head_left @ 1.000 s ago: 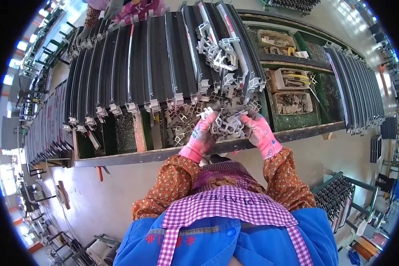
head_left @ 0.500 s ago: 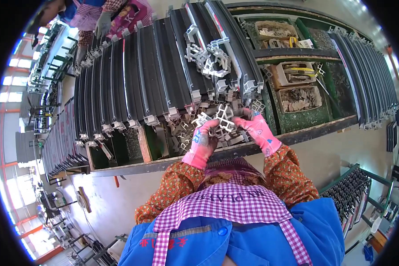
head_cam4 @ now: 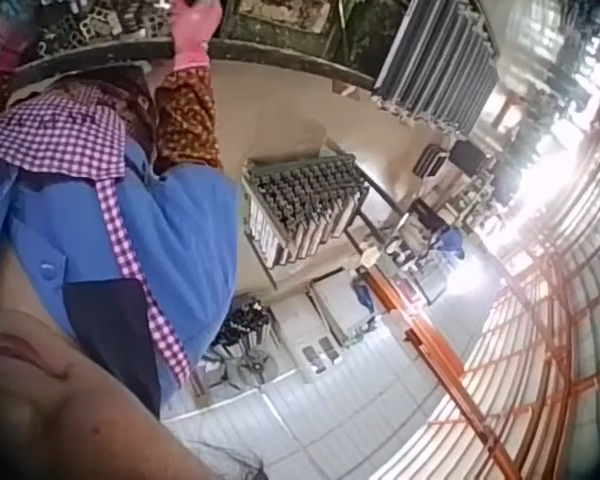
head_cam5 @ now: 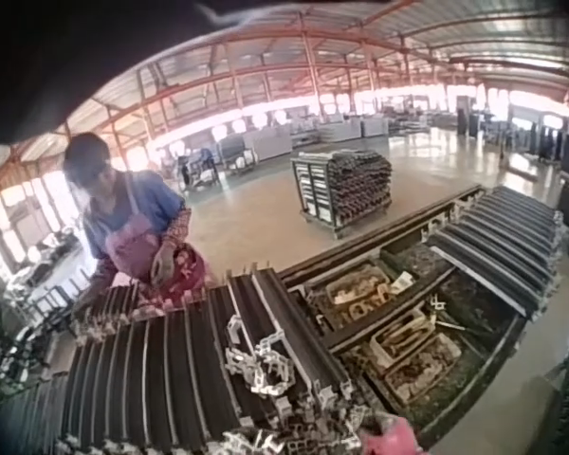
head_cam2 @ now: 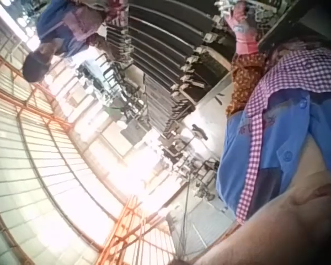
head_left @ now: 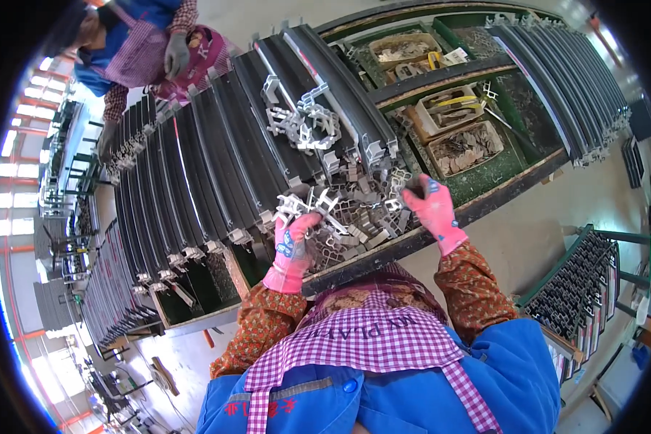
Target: The person assembles plastic end caps and brackets onto metal extrusions by hand, taking the components from bins and attaching them to the metal pieces.
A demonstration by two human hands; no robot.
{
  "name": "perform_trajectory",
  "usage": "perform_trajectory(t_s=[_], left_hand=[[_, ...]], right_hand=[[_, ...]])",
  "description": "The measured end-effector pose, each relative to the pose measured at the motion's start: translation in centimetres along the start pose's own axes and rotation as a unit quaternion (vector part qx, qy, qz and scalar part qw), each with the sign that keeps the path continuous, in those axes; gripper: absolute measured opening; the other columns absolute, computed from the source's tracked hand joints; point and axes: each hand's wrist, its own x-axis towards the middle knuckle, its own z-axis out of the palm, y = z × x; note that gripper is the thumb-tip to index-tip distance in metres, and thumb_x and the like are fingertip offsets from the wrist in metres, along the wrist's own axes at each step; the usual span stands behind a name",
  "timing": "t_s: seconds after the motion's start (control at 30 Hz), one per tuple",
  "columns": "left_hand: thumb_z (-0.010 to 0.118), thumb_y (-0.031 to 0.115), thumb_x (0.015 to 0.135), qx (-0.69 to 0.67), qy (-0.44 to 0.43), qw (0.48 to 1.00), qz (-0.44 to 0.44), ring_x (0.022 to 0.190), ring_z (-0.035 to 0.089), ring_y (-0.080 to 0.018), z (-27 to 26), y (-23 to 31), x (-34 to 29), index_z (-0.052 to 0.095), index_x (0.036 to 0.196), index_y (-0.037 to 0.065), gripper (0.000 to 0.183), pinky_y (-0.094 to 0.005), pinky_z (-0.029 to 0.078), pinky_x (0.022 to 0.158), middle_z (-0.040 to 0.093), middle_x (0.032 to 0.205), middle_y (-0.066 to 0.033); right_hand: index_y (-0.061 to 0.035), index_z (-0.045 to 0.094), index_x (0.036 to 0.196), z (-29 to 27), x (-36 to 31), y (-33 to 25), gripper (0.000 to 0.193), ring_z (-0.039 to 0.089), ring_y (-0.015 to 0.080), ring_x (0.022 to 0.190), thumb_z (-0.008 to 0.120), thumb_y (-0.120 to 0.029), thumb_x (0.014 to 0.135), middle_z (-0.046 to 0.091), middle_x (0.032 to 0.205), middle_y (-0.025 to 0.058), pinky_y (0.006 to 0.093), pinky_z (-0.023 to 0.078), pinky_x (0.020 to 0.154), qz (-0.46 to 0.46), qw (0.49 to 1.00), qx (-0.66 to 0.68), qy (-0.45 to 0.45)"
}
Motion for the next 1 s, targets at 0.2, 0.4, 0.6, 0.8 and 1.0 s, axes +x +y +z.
perform_trajectory(t_s=[0.2,0.4,0.6,0.8,1.0], left_hand=[[0.055,-0.006,0.072,0.261,-0.170,0.942,0.125,0.083,0.063,-0.0178,3.4,4.4,6.1,0.047,0.117,0.002,0.047,-0.0294,0.055,0.070,0.061,0.098,-0.0110],[0.065,-0.001,0.067,0.197,-0.158,0.960,0.125,0.082,0.060,-0.0151,8.6,4.8,14.4,0.053,0.106,0.001,0.041,-0.0264,0.049,0.076,0.063,0.089,-0.0055],[0.070,0.008,0.063,0.248,-0.132,0.957,0.072,0.074,0.059,-0.0164,10.2,2.0,20.2,0.052,0.103,0.000,0.045,-0.0293,0.048,0.065,0.060,0.079,-0.0047],[0.071,0.008,0.061,0.296,-0.003,0.955,0.017,0.057,0.058,-0.0167,10.4,0.2,21.8,0.055,0.098,0.005,0.040,-0.0292,0.045,0.048,0.060,0.073,-0.0051],[0.067,0.004,0.066,0.248,-0.062,0.966,0.028,0.065,0.060,-0.0185,9.1,-0.4,22.9,0.056,0.093,0.007,0.030,-0.0319,0.051,0.054,0.060,0.075,-0.0053]], right_hand=[[-0.0013,0.054,0.105,-1.2,1.8,3.1,0.026,0.054,0.0090,0.068,0.062,-0.008,0.081,0.059,0.078,0.0022,0.0226,0.044,0.062,-0.001,0.987,0.076,0.140],[-0.0019,0.057,0.103,1.9,3.3,1.2,0.022,0.051,0.0071,0.071,0.061,-0.001,0.081,0.057,0.083,-0.0013,0.0203,0.043,0.065,-0.078,0.942,0.270,0.185],[-0.0024,0.059,0.097,2.6,3.7,1.9,0.019,0.053,0.0070,0.066,0.063,-0.002,0.079,0.058,0.075,0.0013,0.0216,0.045,0.063,-0.085,0.958,0.147,0.233],[-0.0047,0.059,0.095,2.7,2.5,1.9,0.021,0.059,0.0186,0.066,0.063,-0.002,0.074,0.060,0.078,0.0099,0.0269,0.047,0.063,-0.082,0.974,0.068,0.199],[-0.0030,0.058,0.094,3.5,5.3,1.9,0.017,0.053,0.0101,0.063,0.062,0.001,0.077,0.059,0.074,0.0069,0.0238,0.045,0.059,-0.087,0.972,0.129,0.174]])
